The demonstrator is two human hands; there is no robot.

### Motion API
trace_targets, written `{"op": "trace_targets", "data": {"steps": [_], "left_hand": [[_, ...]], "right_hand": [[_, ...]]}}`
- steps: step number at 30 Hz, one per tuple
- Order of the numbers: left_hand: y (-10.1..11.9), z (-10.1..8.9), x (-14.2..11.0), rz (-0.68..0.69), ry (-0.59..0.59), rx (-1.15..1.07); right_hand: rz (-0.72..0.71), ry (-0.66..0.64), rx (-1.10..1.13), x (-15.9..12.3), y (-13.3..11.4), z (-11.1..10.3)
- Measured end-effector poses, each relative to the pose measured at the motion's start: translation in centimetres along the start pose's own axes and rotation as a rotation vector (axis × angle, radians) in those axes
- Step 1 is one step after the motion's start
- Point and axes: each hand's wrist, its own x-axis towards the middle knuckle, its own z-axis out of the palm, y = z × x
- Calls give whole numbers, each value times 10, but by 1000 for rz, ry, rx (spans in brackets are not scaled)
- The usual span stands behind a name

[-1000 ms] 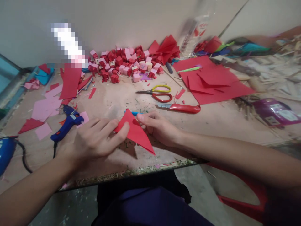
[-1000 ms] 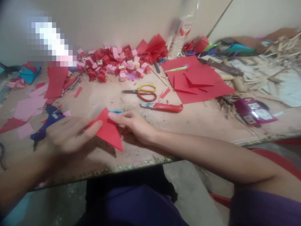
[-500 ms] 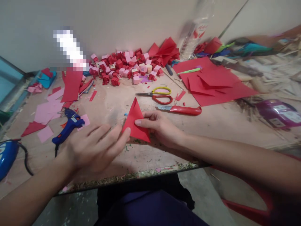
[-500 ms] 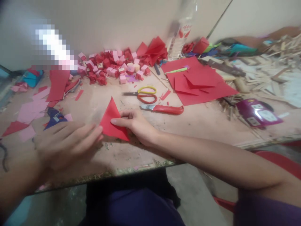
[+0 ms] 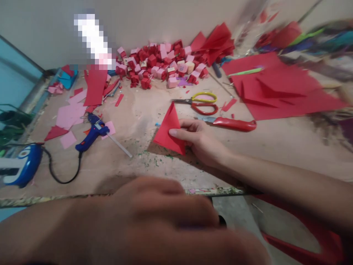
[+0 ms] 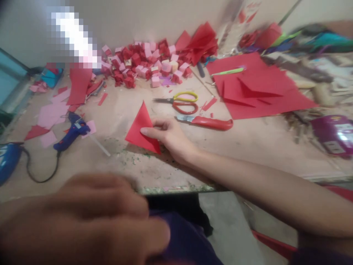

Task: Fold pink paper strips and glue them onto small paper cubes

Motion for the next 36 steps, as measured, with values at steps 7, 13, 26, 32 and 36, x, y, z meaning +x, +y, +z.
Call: {"op": "trace_targets", "data": {"steps": [7,13,26,32,36], "left_hand": [[-81,10,9,-623,582,-273],[-105,37,1,-750,394,-778],[-106,33,-6,-713,368,-658],[-104,35,-8,-725,315,-586],[-105,39,-7,-715,326,-544]], "right_hand": [[-66,15,26,1,-2,0],[-93,20,-55,2,1,-1],[-91,-16,-67,-3,1,2],[-111,-35,-100,-3,6,2],[-83,-37,-90,-3,8,2]]}}
